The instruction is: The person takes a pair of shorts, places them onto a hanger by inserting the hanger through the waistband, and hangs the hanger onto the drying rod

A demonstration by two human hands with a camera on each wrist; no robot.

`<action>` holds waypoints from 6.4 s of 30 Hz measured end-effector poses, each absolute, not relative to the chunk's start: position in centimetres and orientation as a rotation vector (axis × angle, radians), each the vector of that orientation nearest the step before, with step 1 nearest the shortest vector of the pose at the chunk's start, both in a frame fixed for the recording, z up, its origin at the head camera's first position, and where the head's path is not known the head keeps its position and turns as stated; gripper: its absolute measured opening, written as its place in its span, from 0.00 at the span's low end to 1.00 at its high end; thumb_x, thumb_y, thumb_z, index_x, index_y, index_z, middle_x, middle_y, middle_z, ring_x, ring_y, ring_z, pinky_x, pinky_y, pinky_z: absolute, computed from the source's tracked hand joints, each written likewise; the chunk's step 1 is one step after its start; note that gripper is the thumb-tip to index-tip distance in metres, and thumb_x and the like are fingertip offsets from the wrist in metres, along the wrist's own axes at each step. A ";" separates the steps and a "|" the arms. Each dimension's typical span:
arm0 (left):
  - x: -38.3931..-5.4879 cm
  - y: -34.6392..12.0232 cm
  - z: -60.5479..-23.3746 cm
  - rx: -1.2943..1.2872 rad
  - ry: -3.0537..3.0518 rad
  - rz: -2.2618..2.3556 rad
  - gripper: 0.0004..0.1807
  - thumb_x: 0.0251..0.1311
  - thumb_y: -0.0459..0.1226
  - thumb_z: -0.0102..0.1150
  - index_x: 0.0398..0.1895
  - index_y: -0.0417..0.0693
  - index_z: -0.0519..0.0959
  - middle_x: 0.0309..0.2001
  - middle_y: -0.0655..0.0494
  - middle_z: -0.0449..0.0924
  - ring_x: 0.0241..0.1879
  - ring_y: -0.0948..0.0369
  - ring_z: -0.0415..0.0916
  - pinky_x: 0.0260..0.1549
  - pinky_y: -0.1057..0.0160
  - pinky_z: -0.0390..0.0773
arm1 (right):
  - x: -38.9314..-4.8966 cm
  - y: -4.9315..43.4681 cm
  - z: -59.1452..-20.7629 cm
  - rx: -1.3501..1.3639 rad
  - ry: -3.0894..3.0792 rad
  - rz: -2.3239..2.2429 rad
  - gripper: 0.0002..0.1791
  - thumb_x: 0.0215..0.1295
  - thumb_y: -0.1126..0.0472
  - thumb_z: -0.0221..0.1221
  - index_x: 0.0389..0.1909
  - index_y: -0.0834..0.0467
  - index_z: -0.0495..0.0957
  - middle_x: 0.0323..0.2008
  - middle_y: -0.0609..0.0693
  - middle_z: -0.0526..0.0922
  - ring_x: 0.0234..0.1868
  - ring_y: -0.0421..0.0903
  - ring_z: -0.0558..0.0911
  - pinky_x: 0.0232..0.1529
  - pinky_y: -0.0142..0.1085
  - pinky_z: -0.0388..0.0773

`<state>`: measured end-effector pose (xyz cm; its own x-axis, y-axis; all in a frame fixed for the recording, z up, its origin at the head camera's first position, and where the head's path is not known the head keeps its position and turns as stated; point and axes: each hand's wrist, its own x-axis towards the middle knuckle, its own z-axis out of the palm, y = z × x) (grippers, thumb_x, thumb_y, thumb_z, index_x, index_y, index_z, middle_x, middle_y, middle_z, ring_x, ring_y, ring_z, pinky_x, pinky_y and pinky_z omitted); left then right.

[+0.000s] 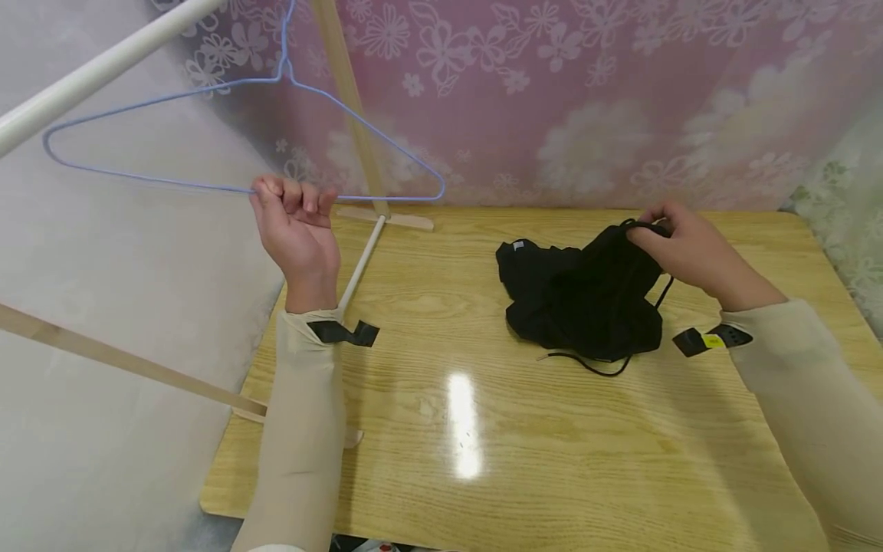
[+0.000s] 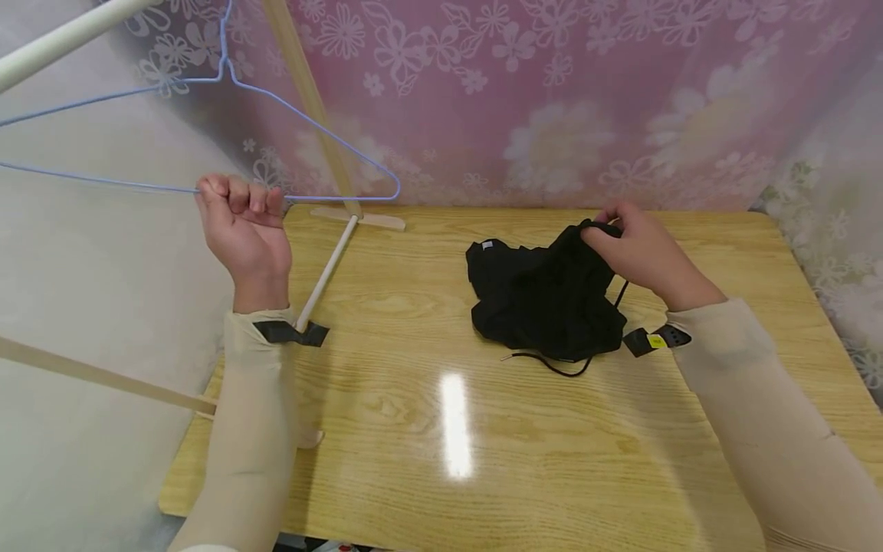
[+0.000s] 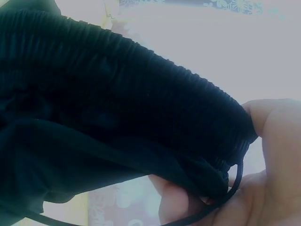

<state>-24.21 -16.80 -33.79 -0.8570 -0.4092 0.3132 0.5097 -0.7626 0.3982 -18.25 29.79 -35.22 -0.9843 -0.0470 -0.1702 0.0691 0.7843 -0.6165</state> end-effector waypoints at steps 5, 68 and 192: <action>-24.5 -16.5 -33.3 -0.433 -0.652 -2.519 0.18 0.85 0.42 0.26 0.31 0.46 0.55 0.26 0.55 0.48 0.20 0.61 0.55 0.27 0.59 0.84 | -18.2 29.6 -35.3 0.022 2.785 -0.983 0.37 0.77 0.35 0.47 0.67 0.63 0.61 0.65 0.69 0.66 0.54 0.65 0.71 0.45 0.57 0.69; -27.0 -17.6 -28.9 -0.407 -0.592 -2.688 0.15 0.77 0.35 0.26 0.34 0.40 0.63 0.21 0.45 0.60 0.20 0.48 0.72 0.11 0.60 0.75 | -17.3 29.9 -38.0 0.052 2.728 -0.995 0.40 0.77 0.33 0.47 0.69 0.65 0.62 0.67 0.70 0.67 0.63 0.68 0.70 0.56 0.65 0.68; -17.9 -0.8 -41.4 -0.955 -1.367 -2.077 0.20 0.74 0.36 0.55 0.40 0.18 0.77 0.37 0.21 0.79 0.43 0.63 0.86 0.43 0.53 0.87 | -15.8 26.6 -37.3 -0.164 2.697 -1.757 0.12 0.83 0.51 0.50 0.59 0.50 0.67 0.44 0.46 0.73 0.41 0.41 0.76 0.43 0.29 0.73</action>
<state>-17.89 -0.85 -41.37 -0.6452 -0.0112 0.7639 0.7061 -0.3905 0.5906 -15.77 26.56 -37.31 -0.9915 -0.0408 0.1236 -0.1296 0.4012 -0.9068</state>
